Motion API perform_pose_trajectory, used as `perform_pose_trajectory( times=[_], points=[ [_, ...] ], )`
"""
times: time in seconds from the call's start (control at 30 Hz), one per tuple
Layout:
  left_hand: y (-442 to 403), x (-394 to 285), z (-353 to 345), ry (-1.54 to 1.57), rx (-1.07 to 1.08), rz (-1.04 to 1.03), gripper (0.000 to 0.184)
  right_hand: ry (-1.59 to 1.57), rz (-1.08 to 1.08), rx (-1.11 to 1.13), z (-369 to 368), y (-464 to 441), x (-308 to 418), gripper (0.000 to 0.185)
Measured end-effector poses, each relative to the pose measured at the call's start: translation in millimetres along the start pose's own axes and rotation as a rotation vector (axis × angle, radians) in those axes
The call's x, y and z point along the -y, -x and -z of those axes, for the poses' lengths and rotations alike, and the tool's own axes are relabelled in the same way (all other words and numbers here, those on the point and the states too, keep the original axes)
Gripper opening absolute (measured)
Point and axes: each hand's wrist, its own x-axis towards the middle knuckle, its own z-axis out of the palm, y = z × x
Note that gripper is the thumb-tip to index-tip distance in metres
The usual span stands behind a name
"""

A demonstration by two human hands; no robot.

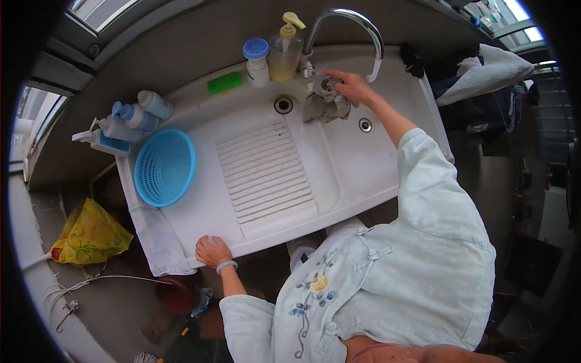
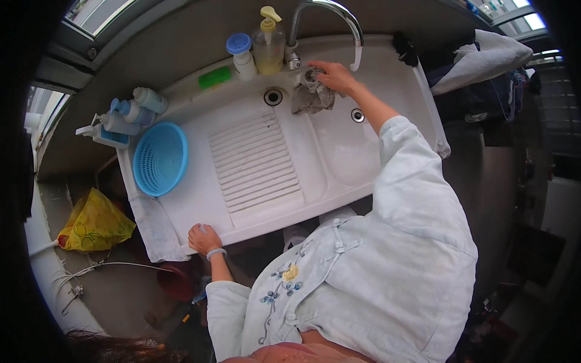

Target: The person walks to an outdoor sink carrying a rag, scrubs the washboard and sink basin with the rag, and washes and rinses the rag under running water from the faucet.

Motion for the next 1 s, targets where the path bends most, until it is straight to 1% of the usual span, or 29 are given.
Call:
perform_pose_trajectory(
  times=[0.07,0.13,0.17,0.23,0.27,0.33,0.37,0.4,0.47,0.5,0.53,0.6,0.63,0.7,0.73,0.8,0.83,0.87,1.0],
  points=[
    [0.5,-0.3,1.6,0.004,0.017,0.011,0.023,-0.107,-0.211,-0.068,13.0,-2.9,-17.8,0.044],
    [0.9,0.3,1.2,0.01,0.008,0.006,0.023,-0.199,-0.482,-0.141,33.5,-5.2,-24.6,0.04],
    [1.2,0.4,0.8,0.014,-0.002,0.004,0.023,-0.198,-0.478,-0.138,41.8,-6.2,-31.7,0.04],
    [0.9,-0.1,2.2,0.014,0.004,0.005,0.023,-0.612,-0.518,-0.09,57.7,-1.8,-47.2,0.036],
    [0.7,-0.5,2.4,0.014,0.007,0.002,0.023,-0.61,-0.518,-0.089,61.0,5.0,-49.1,0.036],
    [0.5,0.6,1.0,0.013,0.006,0.0,0.023,-1.258,-0.346,-0.078,64.9,20.7,-56.6,0.033],
    [0.8,0.9,0.5,0.01,0.004,-0.002,0.023,-1.429,-0.286,-0.107,64.9,25.9,-61.9,0.031],
    [1.2,1.1,0.4,0.009,0.005,0.0,0.023,-1.428,-0.286,-0.105,64.1,28.4,-66.7,0.031],
    [0.7,0.3,1.2,0.016,0.006,0.002,0.023,-1.819,-0.309,-0.2,63.2,35.9,-68.0,0.027],
    [0.6,-0.3,1.6,0.014,0.006,0.002,0.023,-1.903,-0.308,-0.232,59.1,33.7,-76.3,0.029],
    [0.9,-0.3,1.9,0.014,0.002,0.001,0.023,-1.904,-0.31,-0.23,53.3,31.5,-85.4,0.029],
    [1.2,0.3,1.5,0.011,0.001,0.001,0.023,-1.99,-0.217,-0.347,41.0,28.0,-102.2,0.031],
    [0.9,1.0,1.0,0.014,0.004,0.001,0.023,-1.991,-0.221,-0.345,36.4,28.5,-108.8,0.031],
    [0.4,1.1,0.3,0.015,0.008,0.002,0.023,-2.083,-0.001,0.015,28.7,29.4,-121.6,0.029],
    [0.4,0.8,0.5,0.018,0.002,0.0,0.023,-2.084,-0.004,0.017,26.6,30.6,-117.3,0.029],
    [0.7,1.6,0.3,0.018,-0.001,0.001,0.023,-2.22,-0.065,-0.191,21.7,34.0,-90.7,0.032],
    [0.6,2.1,-0.4,0.027,-0.001,-0.001,0.022,-1.895,-0.254,-0.616,19.5,27.8,-63.1,0.034],
    [0.1,2.0,-1.1,0.038,-0.002,-0.003,0.022,-1.895,-0.254,-0.612,20.2,23.3,-55.2,0.034],
    [0.9,1.7,0.0,0.044,-0.001,0.006,0.023,-1.812,-0.335,-0.762,22.5,2.9,-34.7,0.037]
  ],
)
